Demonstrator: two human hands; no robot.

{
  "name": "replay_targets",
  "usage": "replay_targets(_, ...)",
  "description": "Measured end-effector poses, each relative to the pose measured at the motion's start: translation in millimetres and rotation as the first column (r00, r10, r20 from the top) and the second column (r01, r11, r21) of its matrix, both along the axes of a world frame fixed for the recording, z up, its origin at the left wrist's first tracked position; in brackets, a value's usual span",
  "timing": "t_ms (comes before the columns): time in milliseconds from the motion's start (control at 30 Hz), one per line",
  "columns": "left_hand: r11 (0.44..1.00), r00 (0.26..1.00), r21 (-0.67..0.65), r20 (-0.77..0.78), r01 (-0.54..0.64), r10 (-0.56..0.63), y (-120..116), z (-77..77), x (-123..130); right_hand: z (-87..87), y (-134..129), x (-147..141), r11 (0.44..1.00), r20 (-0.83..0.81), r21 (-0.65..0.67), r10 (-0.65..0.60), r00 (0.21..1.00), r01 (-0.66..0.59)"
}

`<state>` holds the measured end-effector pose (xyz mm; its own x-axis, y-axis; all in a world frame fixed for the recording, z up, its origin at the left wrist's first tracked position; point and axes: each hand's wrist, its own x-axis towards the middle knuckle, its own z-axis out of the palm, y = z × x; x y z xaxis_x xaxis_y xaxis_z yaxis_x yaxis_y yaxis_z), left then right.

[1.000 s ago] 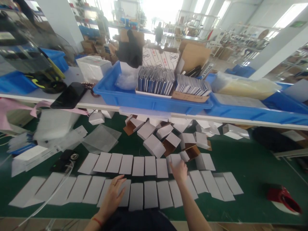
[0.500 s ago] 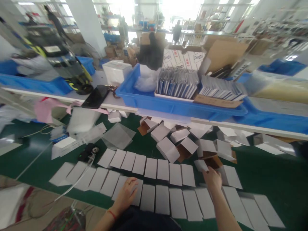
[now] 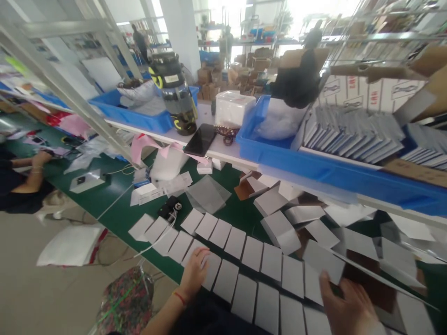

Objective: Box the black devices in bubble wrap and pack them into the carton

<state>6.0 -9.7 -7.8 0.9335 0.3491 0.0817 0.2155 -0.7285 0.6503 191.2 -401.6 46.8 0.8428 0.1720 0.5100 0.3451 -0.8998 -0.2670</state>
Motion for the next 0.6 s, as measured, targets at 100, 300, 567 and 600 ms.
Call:
replay_targets(100, 0.989, 0.992, 0.070, 0.011, -0.130, 0.129, 41, -2.9, 6, 14.3, 87, -30, 0.979, 0.084, -0.042, 0.201, 0.976, -0.198)
replay_targets(300, 0.940, 0.949, 0.163, -0.053, -0.300, 0.312, 144, -21.4, 37, -18.2, 185, -63, 0.967, -0.157, -0.100, 0.216, 0.964, -0.233)
replay_targets(567, 0.821, 0.781, 0.350, -0.291, -0.451, 0.553, 254, -43.8, 95, -37.1, 157, -94, 0.972, -0.339, 0.204, 0.178, 0.924, -0.112)
replay_targets(600, 0.814, 0.755, 0.365, -0.329, -0.452, 0.567, 263, -48.0, 102, -34.4, 151, -99, 0.968, -0.337, 0.236, 0.160, 0.928, -0.081)
